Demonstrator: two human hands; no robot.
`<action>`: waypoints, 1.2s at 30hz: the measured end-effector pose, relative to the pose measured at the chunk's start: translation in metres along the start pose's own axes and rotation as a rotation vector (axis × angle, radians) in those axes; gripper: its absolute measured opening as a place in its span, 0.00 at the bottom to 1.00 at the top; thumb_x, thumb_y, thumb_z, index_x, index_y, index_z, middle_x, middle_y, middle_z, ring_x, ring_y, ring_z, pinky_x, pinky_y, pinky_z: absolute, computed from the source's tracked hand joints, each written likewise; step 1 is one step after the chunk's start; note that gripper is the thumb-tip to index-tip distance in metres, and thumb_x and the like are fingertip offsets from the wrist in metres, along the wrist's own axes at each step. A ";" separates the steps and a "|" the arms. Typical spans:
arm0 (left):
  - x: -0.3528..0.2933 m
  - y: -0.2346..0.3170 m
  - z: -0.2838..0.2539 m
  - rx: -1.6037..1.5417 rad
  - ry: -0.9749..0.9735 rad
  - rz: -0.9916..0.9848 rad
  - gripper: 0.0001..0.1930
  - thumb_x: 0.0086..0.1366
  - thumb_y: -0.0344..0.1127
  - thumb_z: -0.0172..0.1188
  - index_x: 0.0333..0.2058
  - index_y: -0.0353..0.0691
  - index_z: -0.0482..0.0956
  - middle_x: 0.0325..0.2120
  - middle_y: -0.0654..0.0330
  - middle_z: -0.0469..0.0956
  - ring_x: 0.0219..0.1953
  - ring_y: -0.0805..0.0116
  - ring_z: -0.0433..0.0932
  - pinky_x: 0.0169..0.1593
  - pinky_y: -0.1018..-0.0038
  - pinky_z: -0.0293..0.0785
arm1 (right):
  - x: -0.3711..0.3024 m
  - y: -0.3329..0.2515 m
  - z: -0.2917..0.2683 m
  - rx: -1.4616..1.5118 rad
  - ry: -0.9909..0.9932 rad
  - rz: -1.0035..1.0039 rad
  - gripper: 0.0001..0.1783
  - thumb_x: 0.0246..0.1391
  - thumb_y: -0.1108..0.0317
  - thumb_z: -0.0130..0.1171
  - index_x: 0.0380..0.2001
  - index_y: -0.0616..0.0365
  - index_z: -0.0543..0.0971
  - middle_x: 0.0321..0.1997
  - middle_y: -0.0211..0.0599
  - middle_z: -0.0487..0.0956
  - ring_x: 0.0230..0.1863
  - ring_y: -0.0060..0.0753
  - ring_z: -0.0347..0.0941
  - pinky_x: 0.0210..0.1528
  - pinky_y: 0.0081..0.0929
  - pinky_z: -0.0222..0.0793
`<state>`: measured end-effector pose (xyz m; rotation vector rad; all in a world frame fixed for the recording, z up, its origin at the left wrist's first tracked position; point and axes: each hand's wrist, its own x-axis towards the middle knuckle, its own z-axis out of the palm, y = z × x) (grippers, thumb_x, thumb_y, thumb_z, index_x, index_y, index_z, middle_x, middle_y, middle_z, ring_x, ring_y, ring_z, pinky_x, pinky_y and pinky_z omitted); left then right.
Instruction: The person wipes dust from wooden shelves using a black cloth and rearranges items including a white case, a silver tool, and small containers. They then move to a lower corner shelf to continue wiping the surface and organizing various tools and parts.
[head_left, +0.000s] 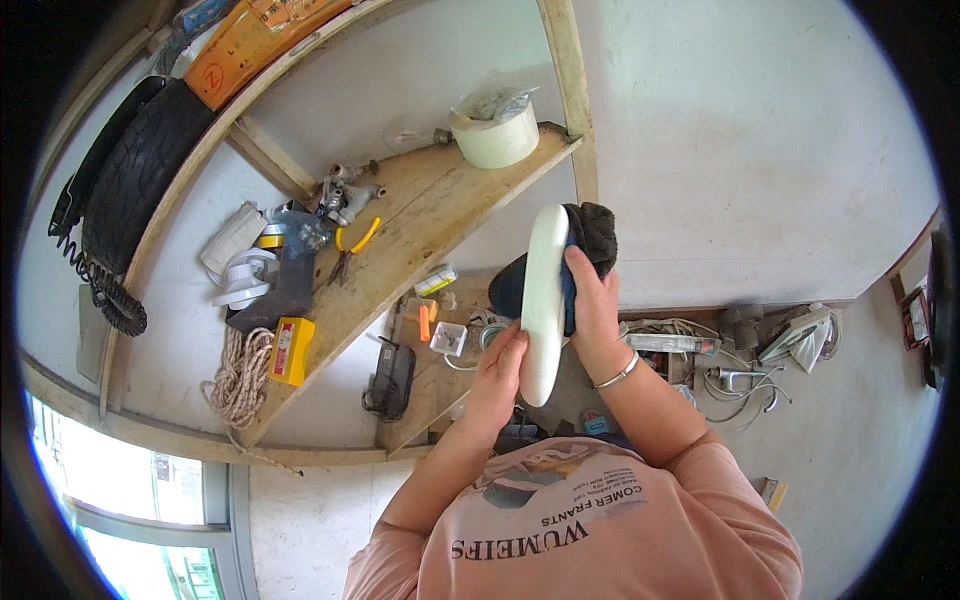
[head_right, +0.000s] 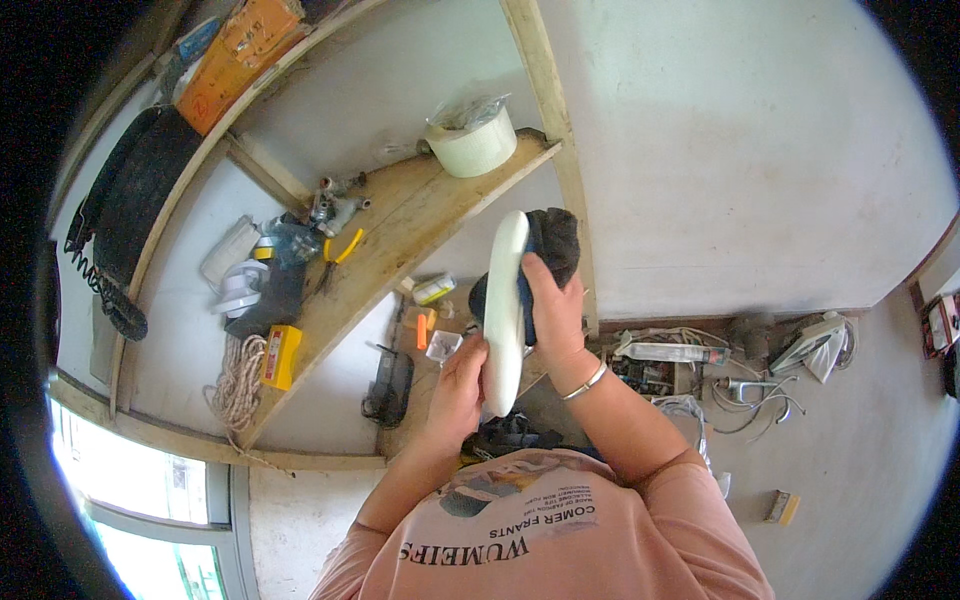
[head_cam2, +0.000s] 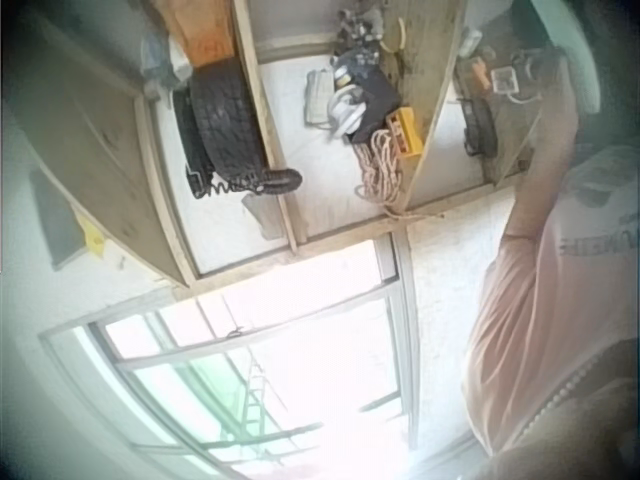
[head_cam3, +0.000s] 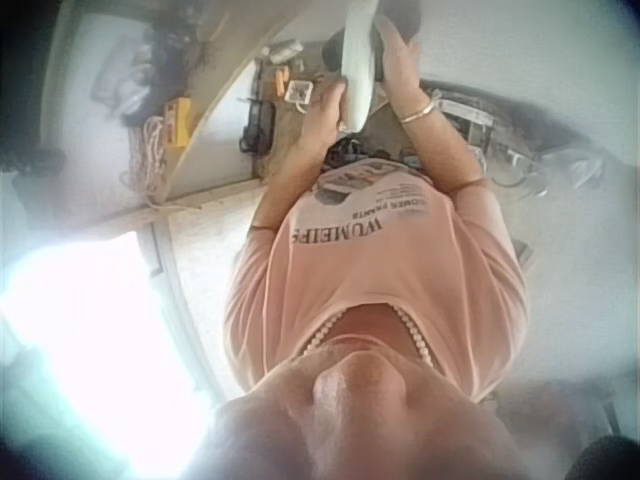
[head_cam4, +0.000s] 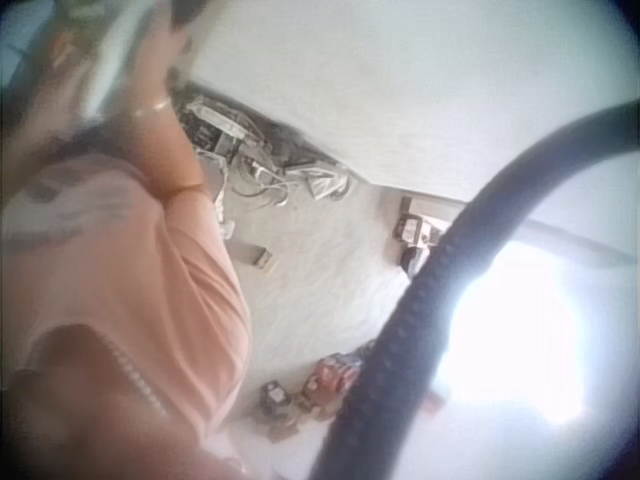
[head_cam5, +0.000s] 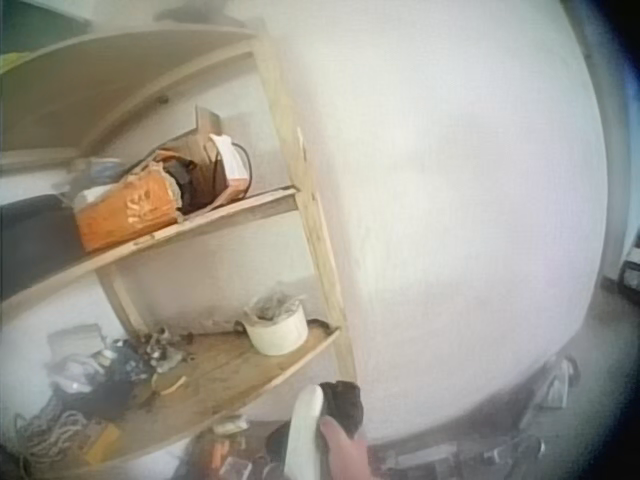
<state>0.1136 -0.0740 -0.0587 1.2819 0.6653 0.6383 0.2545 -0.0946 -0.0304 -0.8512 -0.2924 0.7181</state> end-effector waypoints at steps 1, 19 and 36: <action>0.003 -0.002 0.002 0.073 0.048 0.023 0.22 0.64 0.42 0.42 0.51 0.31 0.62 0.41 0.55 0.70 0.42 0.68 0.69 0.46 0.77 0.63 | 0.000 0.005 0.001 -0.030 0.003 -0.017 0.14 0.48 0.66 0.53 0.37 0.62 0.70 0.32 0.29 0.72 0.31 0.21 0.67 0.33 0.20 0.65; 0.010 0.037 0.004 0.034 0.162 0.303 0.23 0.64 0.45 0.43 0.48 0.29 0.63 0.39 0.56 0.71 0.40 0.72 0.69 0.43 0.79 0.65 | -0.042 0.016 0.006 -0.550 -0.310 -0.553 0.21 0.40 0.72 0.56 0.41 0.65 0.68 0.39 0.50 0.67 0.40 0.50 0.66 0.44 0.33 0.62; -0.013 0.026 -0.026 0.358 0.174 0.471 0.37 0.45 0.38 0.63 0.52 0.29 0.57 0.37 0.46 0.67 0.39 0.54 0.67 0.41 0.67 0.66 | -0.024 0.014 0.050 -0.420 -0.373 -0.435 0.19 0.43 0.72 0.57 0.40 0.63 0.67 0.32 0.32 0.71 0.31 0.20 0.65 0.34 0.19 0.65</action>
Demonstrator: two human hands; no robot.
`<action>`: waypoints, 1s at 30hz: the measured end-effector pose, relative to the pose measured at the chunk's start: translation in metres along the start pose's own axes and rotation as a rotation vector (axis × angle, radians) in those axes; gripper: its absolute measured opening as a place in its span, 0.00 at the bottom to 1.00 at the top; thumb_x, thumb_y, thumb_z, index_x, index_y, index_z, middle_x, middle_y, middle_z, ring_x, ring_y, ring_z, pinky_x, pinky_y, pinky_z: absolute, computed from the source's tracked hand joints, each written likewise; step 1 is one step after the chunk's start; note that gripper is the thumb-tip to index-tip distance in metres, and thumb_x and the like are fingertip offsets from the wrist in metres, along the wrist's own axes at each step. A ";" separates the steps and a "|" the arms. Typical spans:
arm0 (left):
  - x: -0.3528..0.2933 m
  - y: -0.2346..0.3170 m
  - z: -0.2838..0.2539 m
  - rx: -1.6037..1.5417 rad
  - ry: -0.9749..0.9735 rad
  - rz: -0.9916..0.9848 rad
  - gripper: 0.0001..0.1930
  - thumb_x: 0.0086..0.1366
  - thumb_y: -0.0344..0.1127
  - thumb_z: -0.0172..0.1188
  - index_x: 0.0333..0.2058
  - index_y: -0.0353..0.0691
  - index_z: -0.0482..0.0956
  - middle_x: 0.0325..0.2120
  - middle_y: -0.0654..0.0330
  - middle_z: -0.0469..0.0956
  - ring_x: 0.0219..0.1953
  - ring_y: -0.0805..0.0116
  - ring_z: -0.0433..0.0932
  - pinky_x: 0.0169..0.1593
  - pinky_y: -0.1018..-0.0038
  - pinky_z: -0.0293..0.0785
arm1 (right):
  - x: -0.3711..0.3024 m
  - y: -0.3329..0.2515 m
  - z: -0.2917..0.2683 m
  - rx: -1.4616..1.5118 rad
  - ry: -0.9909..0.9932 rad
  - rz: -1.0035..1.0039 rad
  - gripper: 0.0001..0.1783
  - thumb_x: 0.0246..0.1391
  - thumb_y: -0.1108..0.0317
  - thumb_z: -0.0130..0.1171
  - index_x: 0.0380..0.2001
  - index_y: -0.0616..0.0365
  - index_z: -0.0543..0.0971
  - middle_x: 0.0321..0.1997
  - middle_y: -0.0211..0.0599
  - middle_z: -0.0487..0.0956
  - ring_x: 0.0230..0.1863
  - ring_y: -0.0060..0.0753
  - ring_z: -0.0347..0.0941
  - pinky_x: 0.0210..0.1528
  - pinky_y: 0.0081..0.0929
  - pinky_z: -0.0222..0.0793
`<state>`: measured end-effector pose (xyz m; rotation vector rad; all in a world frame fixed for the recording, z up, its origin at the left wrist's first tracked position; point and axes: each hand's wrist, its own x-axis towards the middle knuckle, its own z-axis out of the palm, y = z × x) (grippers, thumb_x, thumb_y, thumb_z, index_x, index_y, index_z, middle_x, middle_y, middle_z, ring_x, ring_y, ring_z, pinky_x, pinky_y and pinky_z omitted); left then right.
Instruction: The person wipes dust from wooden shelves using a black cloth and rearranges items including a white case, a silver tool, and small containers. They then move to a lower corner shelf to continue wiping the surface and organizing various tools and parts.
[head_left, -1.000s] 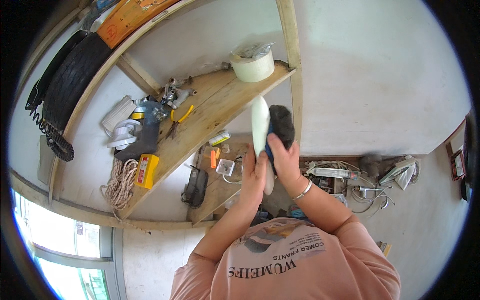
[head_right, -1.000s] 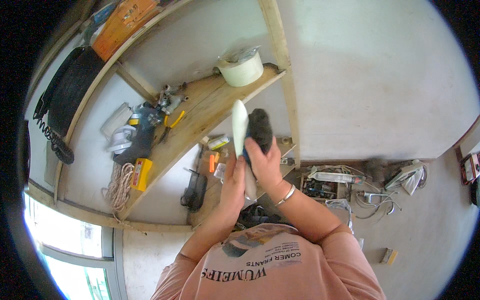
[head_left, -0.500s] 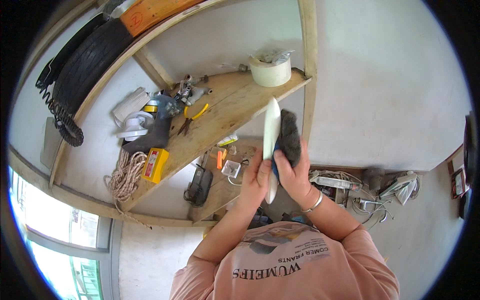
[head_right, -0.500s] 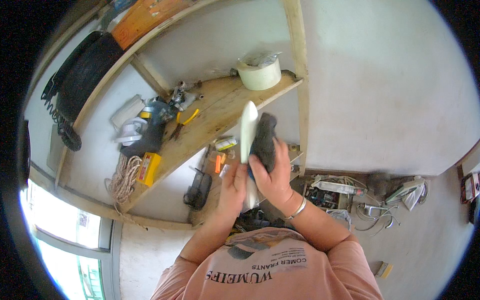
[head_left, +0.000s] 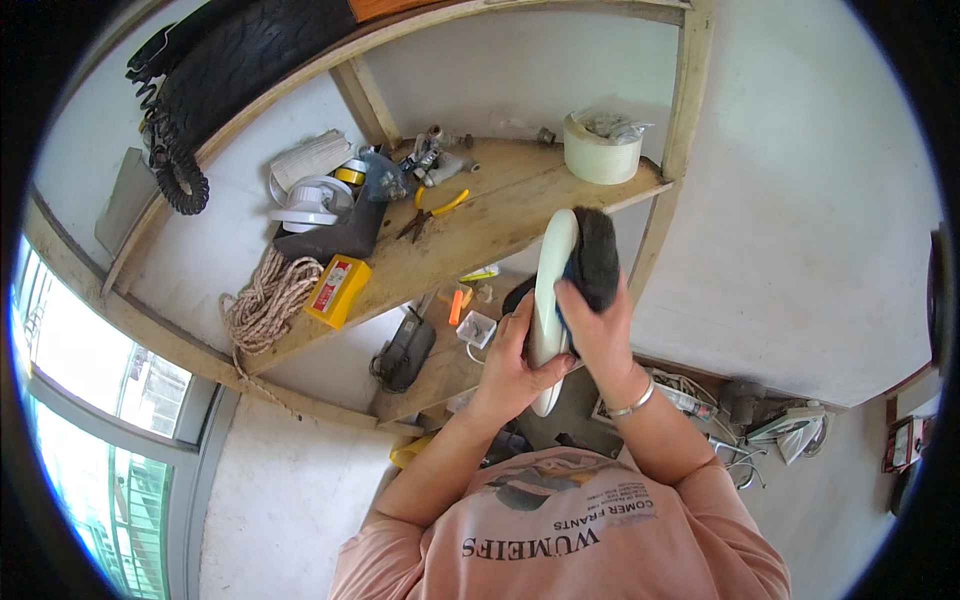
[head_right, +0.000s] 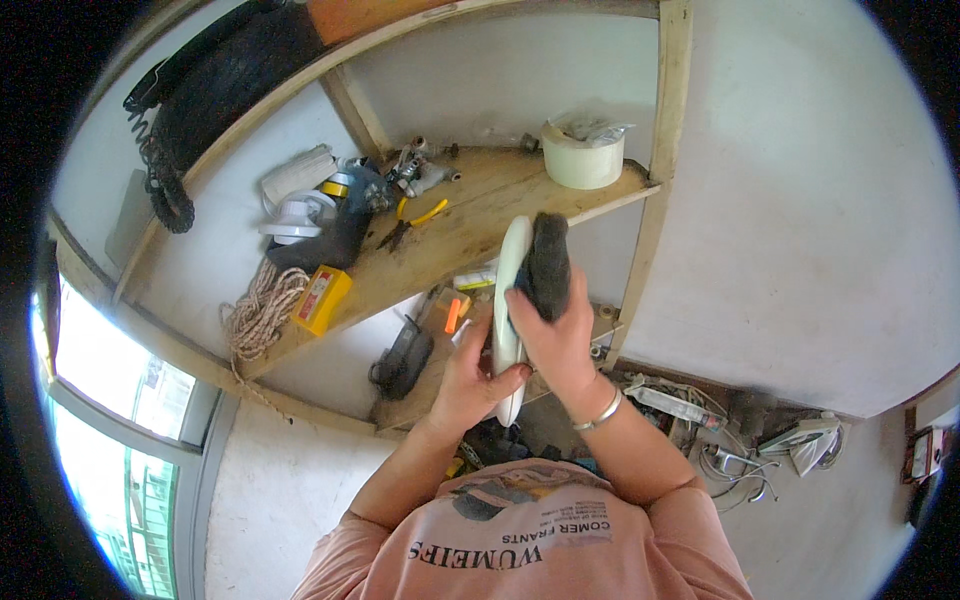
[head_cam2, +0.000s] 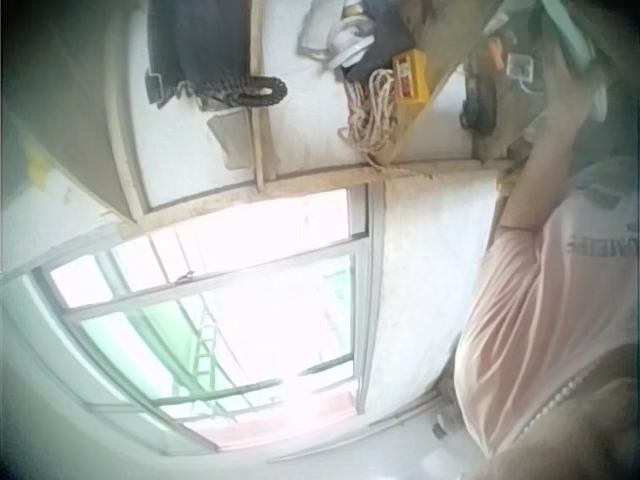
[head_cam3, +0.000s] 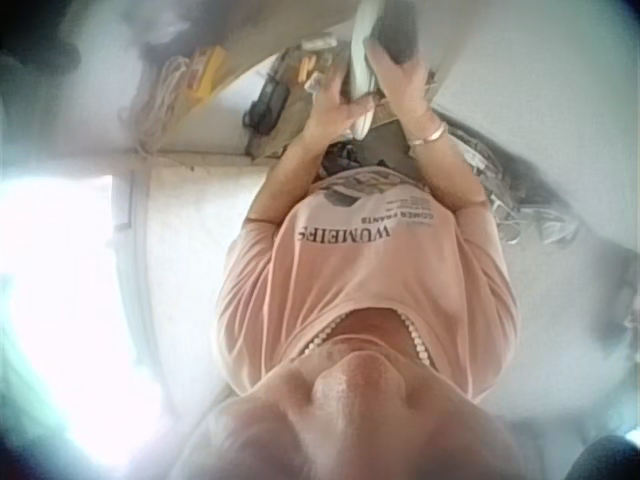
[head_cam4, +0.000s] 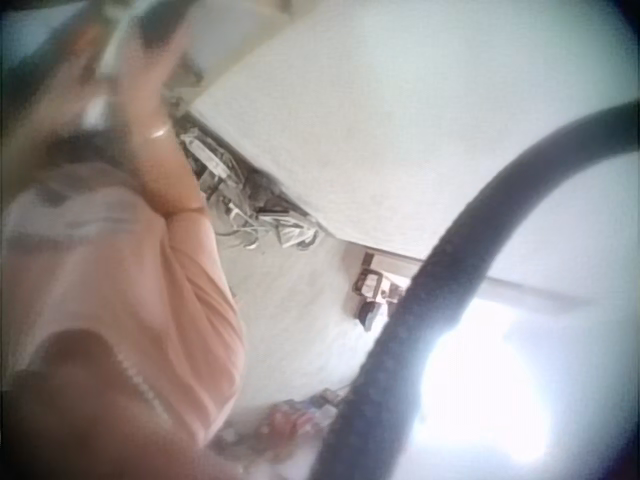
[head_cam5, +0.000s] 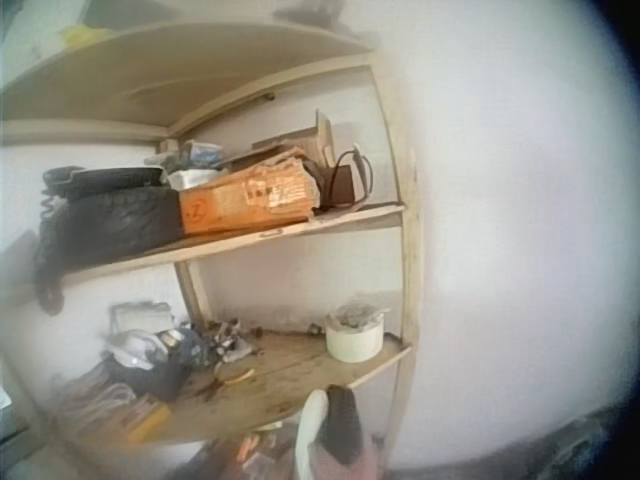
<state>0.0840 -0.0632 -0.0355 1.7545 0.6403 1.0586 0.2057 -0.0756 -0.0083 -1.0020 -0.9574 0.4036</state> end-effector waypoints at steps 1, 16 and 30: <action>-0.005 0.002 -0.003 0.081 -0.022 0.002 0.37 0.46 0.34 0.62 0.53 0.30 0.56 0.39 0.48 0.66 0.41 0.59 0.67 0.43 0.69 0.66 | 0.011 -0.011 0.000 0.021 0.003 0.082 0.18 0.43 0.72 0.57 0.39 0.63 0.67 0.31 0.31 0.71 0.30 0.20 0.65 0.34 0.19 0.64; 0.010 0.040 -0.029 -0.672 0.296 -0.124 0.22 0.58 0.33 0.49 0.51 0.31 0.61 0.42 0.57 0.69 0.43 0.70 0.69 0.46 0.77 0.65 | -0.035 -0.002 0.016 0.046 -0.349 0.038 0.18 0.42 0.74 0.59 0.38 0.65 0.69 0.33 0.32 0.72 0.35 0.20 0.66 0.38 0.20 0.65; 0.008 0.018 -0.069 -0.976 0.286 -0.065 0.23 0.56 0.43 0.53 0.44 0.33 0.64 0.37 0.54 0.72 0.39 0.63 0.73 0.44 0.69 0.70 | 0.114 -0.021 0.034 -1.211 -0.386 -0.992 0.32 0.36 0.59 0.63 0.48 0.51 0.68 0.49 0.51 0.66 0.48 0.47 0.65 0.46 0.34 0.65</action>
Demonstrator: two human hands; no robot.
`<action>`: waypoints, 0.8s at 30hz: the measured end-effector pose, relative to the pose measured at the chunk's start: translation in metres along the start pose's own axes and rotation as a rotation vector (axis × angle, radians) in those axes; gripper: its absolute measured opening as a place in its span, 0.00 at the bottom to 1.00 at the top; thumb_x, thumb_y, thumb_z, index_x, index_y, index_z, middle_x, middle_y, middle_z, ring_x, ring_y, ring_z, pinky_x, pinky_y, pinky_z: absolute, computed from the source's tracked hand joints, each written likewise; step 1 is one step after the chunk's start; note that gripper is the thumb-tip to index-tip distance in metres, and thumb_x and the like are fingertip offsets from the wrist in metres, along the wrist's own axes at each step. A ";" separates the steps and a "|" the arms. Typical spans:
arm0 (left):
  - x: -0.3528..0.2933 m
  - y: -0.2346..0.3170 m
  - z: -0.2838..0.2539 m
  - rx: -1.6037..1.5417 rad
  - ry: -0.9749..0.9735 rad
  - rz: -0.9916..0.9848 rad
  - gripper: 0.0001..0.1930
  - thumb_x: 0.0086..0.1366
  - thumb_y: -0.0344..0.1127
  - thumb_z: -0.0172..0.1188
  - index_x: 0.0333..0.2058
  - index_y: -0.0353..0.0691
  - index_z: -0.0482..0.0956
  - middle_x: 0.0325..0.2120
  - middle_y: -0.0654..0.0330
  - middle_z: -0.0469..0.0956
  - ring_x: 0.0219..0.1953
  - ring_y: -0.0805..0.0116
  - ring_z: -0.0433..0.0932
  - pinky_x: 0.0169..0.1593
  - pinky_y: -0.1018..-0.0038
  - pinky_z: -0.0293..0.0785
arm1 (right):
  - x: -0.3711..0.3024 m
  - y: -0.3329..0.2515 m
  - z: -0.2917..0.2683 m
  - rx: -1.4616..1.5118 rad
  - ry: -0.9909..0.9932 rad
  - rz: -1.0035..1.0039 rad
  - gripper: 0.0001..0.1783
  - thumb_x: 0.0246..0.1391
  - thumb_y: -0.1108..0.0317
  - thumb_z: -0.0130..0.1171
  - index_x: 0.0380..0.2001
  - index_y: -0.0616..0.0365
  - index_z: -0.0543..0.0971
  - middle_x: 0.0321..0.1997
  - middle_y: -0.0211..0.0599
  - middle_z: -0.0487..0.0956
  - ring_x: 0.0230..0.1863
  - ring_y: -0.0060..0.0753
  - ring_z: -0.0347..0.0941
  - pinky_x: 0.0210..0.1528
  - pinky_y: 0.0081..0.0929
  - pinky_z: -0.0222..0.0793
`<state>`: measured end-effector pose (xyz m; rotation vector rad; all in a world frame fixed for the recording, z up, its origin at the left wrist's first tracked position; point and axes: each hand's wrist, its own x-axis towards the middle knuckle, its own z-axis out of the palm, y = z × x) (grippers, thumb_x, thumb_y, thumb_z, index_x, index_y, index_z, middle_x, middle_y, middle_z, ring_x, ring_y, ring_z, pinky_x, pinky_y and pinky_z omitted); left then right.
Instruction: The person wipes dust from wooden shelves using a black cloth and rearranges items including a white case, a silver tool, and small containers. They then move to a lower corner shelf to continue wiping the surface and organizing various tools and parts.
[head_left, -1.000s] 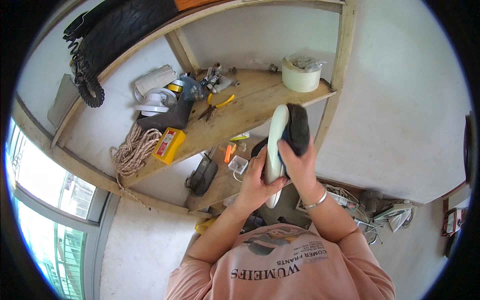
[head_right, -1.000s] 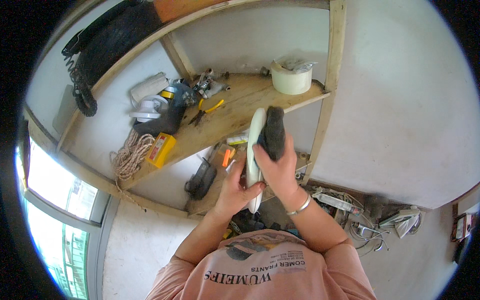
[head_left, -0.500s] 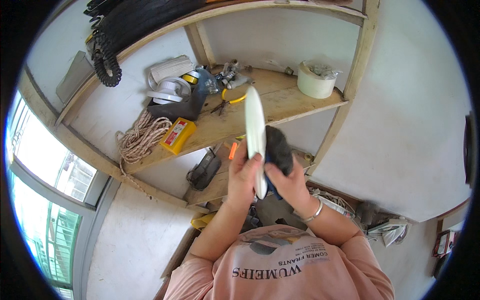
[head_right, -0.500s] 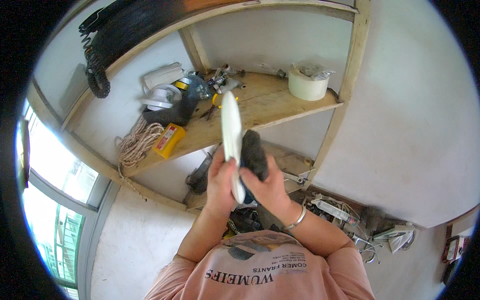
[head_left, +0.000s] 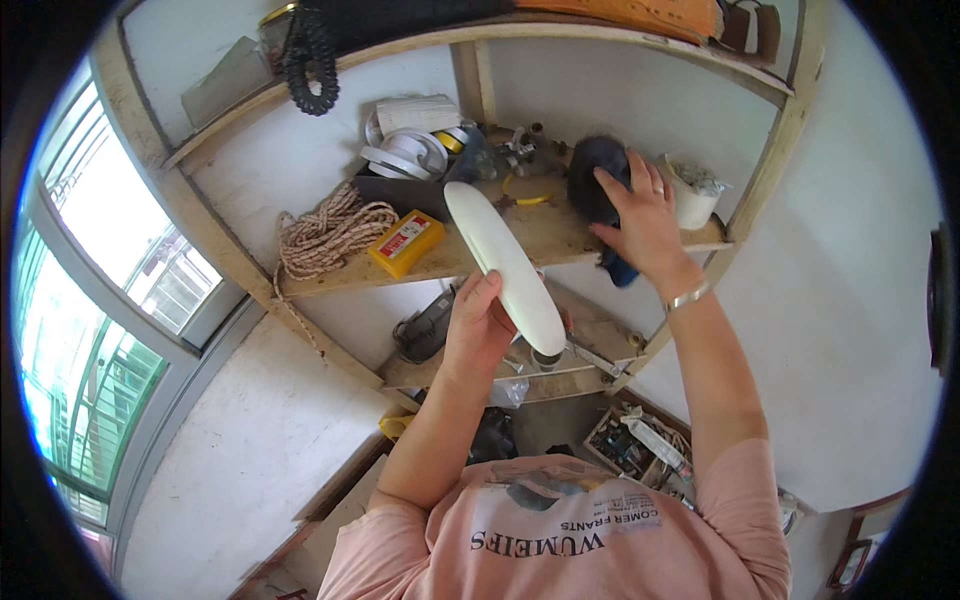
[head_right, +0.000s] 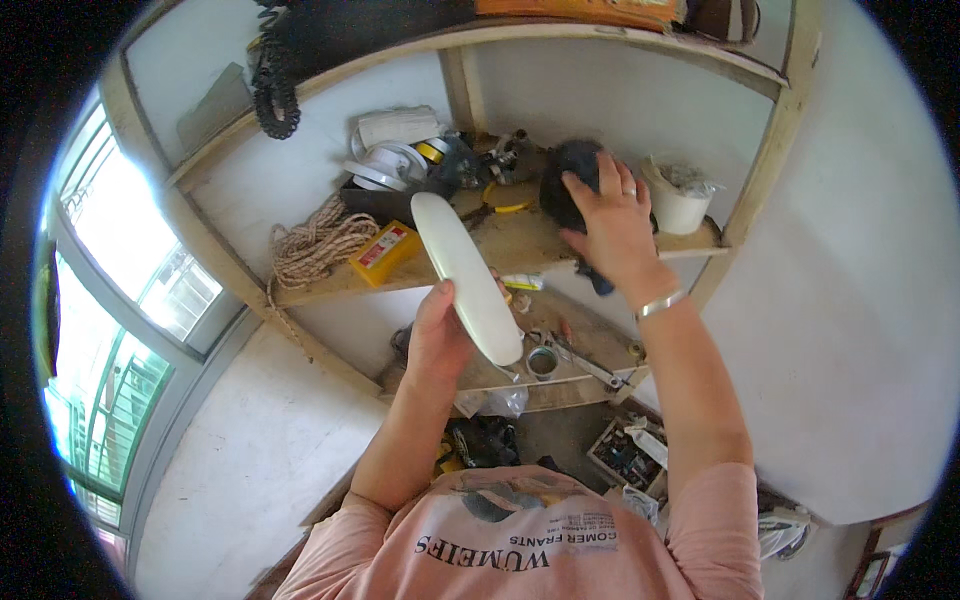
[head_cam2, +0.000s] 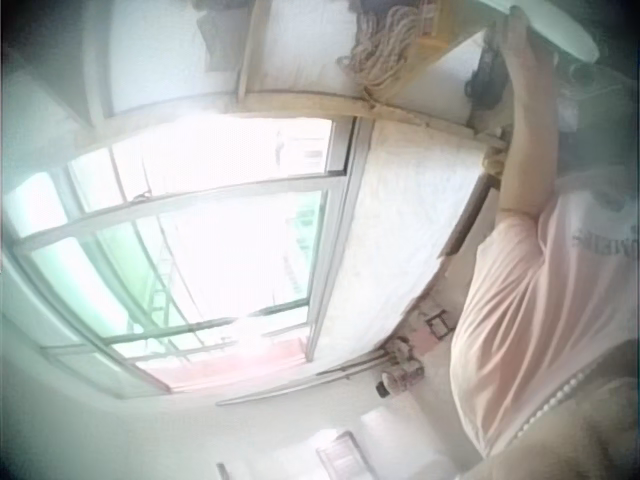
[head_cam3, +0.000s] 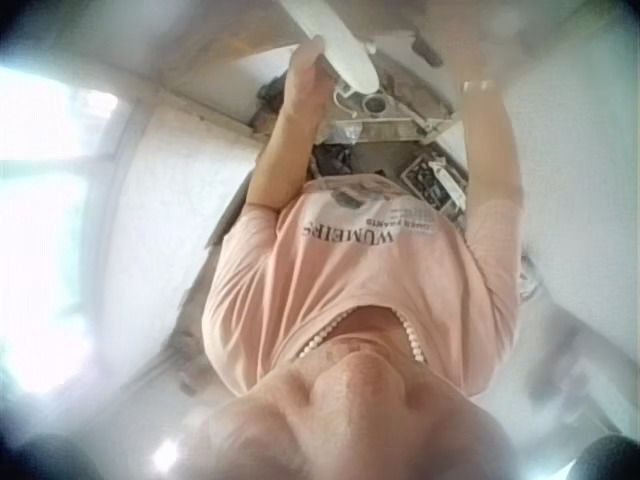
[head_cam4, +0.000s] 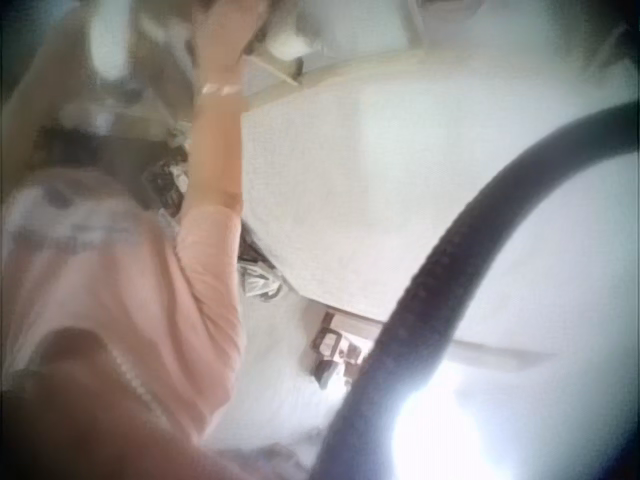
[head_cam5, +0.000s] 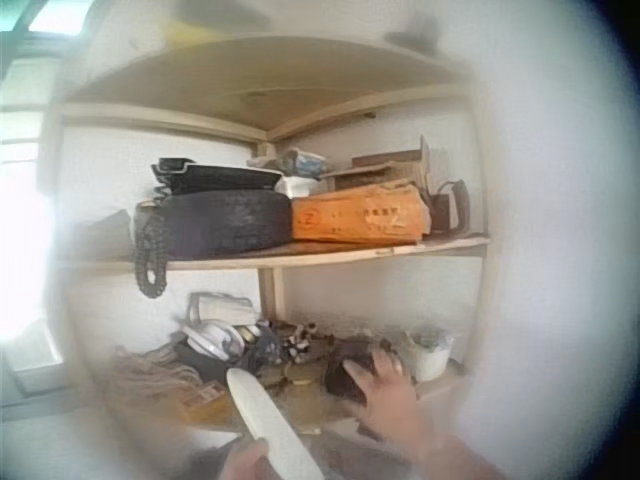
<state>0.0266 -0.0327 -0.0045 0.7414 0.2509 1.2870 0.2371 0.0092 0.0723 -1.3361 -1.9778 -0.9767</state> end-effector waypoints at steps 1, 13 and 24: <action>0.000 0.003 0.000 -0.015 0.004 -0.003 0.22 0.54 0.41 0.56 0.43 0.33 0.64 0.36 0.54 0.72 0.39 0.63 0.73 0.45 0.70 0.70 | -0.005 -0.010 -0.002 0.253 -0.015 0.071 0.31 0.37 0.57 0.62 0.49 0.51 0.68 0.48 0.52 0.67 0.48 0.49 0.65 0.47 0.35 0.64; -0.003 -0.001 0.005 0.018 0.043 0.092 0.19 0.50 0.25 0.60 0.41 0.35 0.64 0.34 0.58 0.73 0.37 0.68 0.73 0.39 0.72 0.71 | -0.043 -0.084 -0.028 0.995 -0.273 0.237 0.29 0.36 0.62 0.64 0.43 0.62 0.69 0.35 0.50 0.74 0.36 0.49 0.72 0.36 0.33 0.68; -0.007 -0.005 -0.001 0.053 -0.020 0.056 0.20 0.48 0.24 0.62 0.40 0.36 0.67 0.34 0.61 0.73 0.36 0.72 0.73 0.38 0.78 0.69 | -0.045 -0.066 -0.036 1.123 -0.403 0.369 0.19 0.47 0.60 0.56 0.38 0.64 0.74 0.27 0.48 0.75 0.28 0.40 0.74 0.31 0.27 0.68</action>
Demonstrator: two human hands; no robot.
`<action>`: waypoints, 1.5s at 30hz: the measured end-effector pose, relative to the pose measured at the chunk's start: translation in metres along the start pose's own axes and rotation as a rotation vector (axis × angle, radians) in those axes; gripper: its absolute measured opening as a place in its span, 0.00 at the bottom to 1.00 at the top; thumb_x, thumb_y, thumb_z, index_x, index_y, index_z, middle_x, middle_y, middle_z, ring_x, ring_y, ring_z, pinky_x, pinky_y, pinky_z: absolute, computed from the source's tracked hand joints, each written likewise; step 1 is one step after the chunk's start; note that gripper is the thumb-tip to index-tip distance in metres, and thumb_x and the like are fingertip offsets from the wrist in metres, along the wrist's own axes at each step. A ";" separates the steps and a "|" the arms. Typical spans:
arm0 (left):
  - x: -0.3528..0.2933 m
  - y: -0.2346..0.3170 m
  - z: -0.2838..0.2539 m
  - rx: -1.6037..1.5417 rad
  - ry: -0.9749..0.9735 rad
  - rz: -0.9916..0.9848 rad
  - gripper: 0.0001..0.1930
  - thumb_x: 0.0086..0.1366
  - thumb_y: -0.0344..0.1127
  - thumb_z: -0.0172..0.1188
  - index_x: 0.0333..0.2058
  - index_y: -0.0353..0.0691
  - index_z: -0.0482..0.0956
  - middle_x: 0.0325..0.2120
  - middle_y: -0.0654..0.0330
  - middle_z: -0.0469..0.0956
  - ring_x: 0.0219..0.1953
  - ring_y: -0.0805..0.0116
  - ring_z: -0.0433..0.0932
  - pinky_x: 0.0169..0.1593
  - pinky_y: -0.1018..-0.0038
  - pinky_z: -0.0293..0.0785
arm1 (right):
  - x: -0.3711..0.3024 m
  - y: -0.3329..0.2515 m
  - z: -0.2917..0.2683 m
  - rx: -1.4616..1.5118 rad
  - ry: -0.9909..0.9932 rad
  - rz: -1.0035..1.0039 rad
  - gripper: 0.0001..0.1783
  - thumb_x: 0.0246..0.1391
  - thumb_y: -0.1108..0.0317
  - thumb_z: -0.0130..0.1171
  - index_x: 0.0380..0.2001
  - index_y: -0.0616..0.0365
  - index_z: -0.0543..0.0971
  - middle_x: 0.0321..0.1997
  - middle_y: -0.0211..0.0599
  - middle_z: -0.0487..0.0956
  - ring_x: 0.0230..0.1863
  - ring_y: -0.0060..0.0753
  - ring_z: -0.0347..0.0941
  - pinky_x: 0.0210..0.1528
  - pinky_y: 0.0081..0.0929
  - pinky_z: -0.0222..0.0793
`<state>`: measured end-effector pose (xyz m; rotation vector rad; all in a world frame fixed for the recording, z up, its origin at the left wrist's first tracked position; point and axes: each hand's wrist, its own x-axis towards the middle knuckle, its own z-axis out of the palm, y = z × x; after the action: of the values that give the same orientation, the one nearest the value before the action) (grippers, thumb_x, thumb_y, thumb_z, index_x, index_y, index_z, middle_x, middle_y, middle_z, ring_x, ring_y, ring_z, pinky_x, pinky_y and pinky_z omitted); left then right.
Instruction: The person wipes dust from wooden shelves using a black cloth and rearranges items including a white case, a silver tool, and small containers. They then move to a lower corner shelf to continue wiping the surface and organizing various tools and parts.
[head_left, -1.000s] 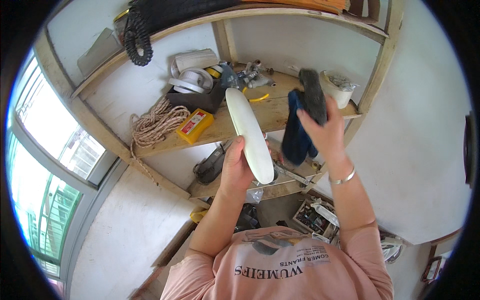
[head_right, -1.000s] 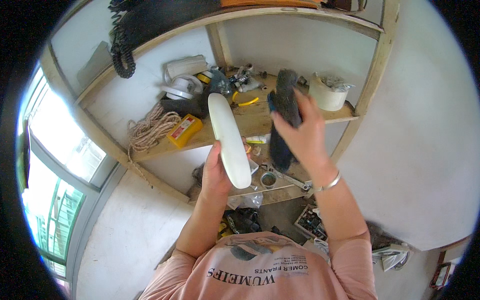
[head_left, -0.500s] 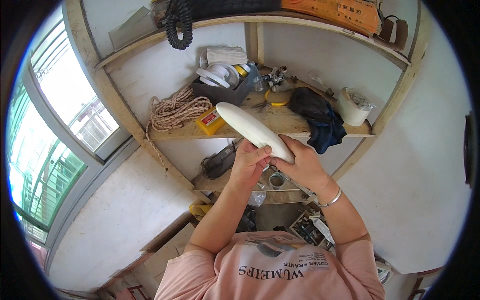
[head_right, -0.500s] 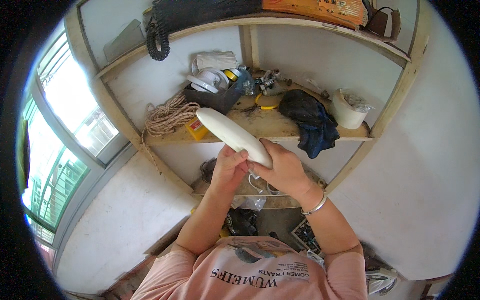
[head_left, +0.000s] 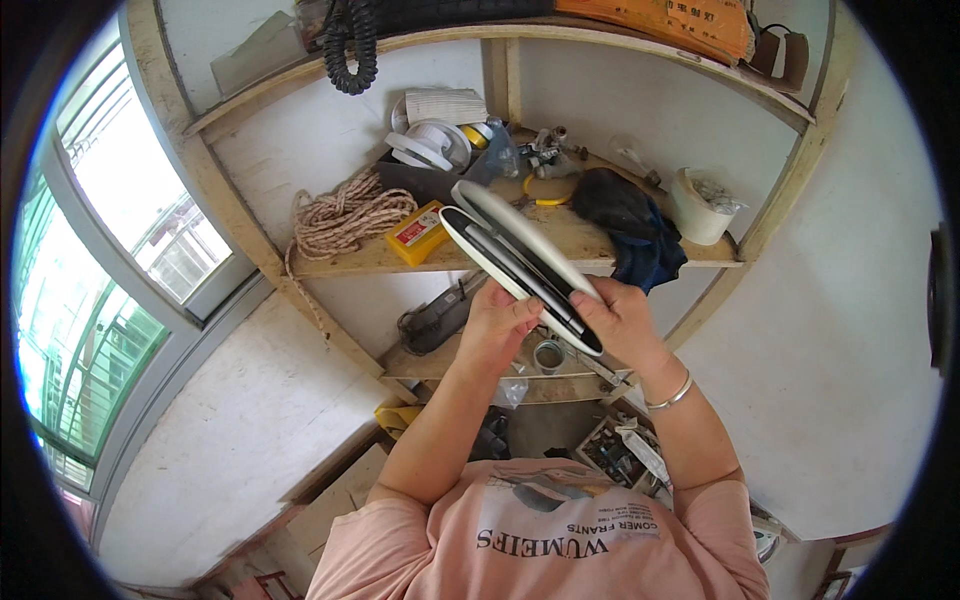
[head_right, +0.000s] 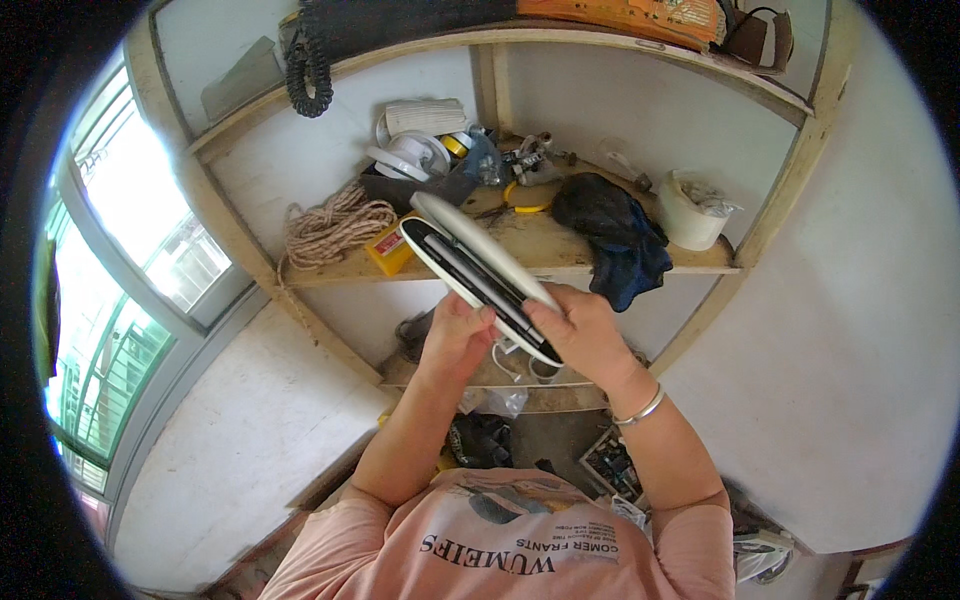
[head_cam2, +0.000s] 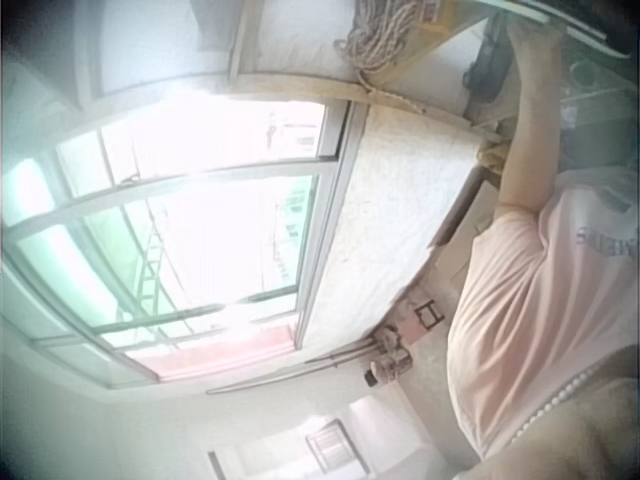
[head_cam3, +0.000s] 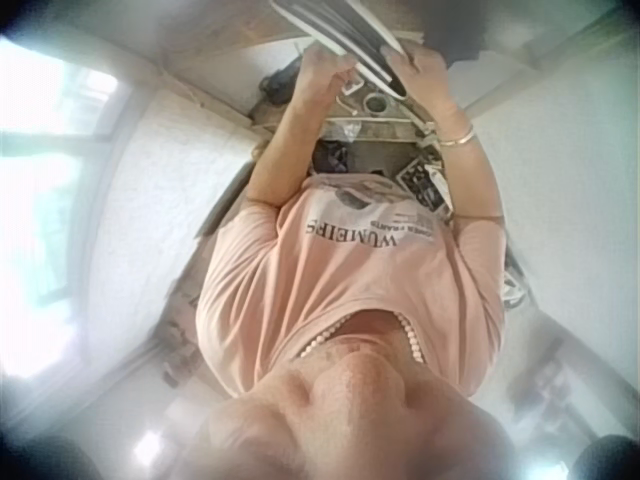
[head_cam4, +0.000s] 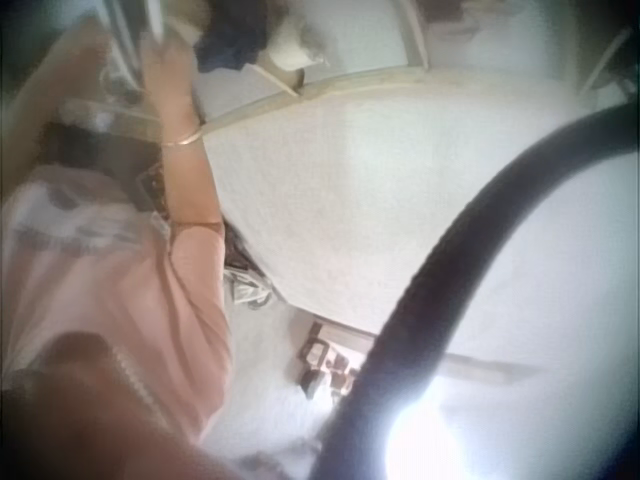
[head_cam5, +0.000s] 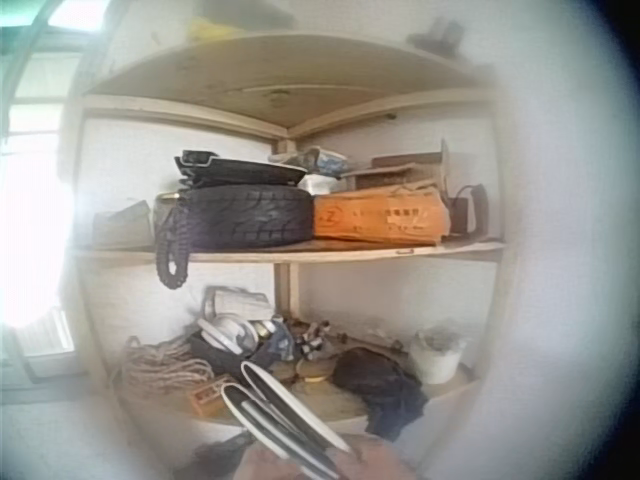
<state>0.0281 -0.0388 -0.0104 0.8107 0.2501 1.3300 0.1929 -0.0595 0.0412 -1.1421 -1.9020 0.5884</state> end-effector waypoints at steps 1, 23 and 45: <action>-0.001 0.000 0.001 0.003 -0.001 0.000 0.20 0.48 0.24 0.62 0.40 0.36 0.67 0.34 0.61 0.73 0.36 0.71 0.73 0.38 0.77 0.69 | 0.000 -0.002 -0.003 0.051 -0.031 0.112 0.18 0.48 0.60 0.54 0.37 0.64 0.74 0.26 0.48 0.75 0.28 0.38 0.74 0.31 0.26 0.67; -0.018 -0.034 -0.005 -0.270 -0.057 -0.230 0.24 0.43 0.17 0.59 0.42 0.39 0.69 0.38 0.60 0.74 0.42 0.64 0.73 0.47 0.70 0.70 | -0.008 0.022 -0.034 0.272 -0.210 0.331 0.19 0.51 0.57 0.53 0.31 0.67 0.76 0.21 0.28 0.74 0.24 0.15 0.64 0.26 0.17 0.62; -0.030 -0.048 -0.003 -0.080 -0.034 -0.210 0.22 0.44 0.17 0.57 0.41 0.38 0.70 0.33 0.61 0.74 0.34 0.71 0.73 0.34 0.78 0.69 | -0.046 0.035 -0.027 0.573 0.037 0.477 0.20 0.52 0.58 0.50 0.35 0.69 0.74 0.30 0.30 0.74 0.33 0.20 0.64 0.37 0.18 0.61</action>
<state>0.0548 -0.0662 -0.0520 0.7186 0.2465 1.1213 0.2438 -0.0840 0.0119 -1.1958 -1.2869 1.2666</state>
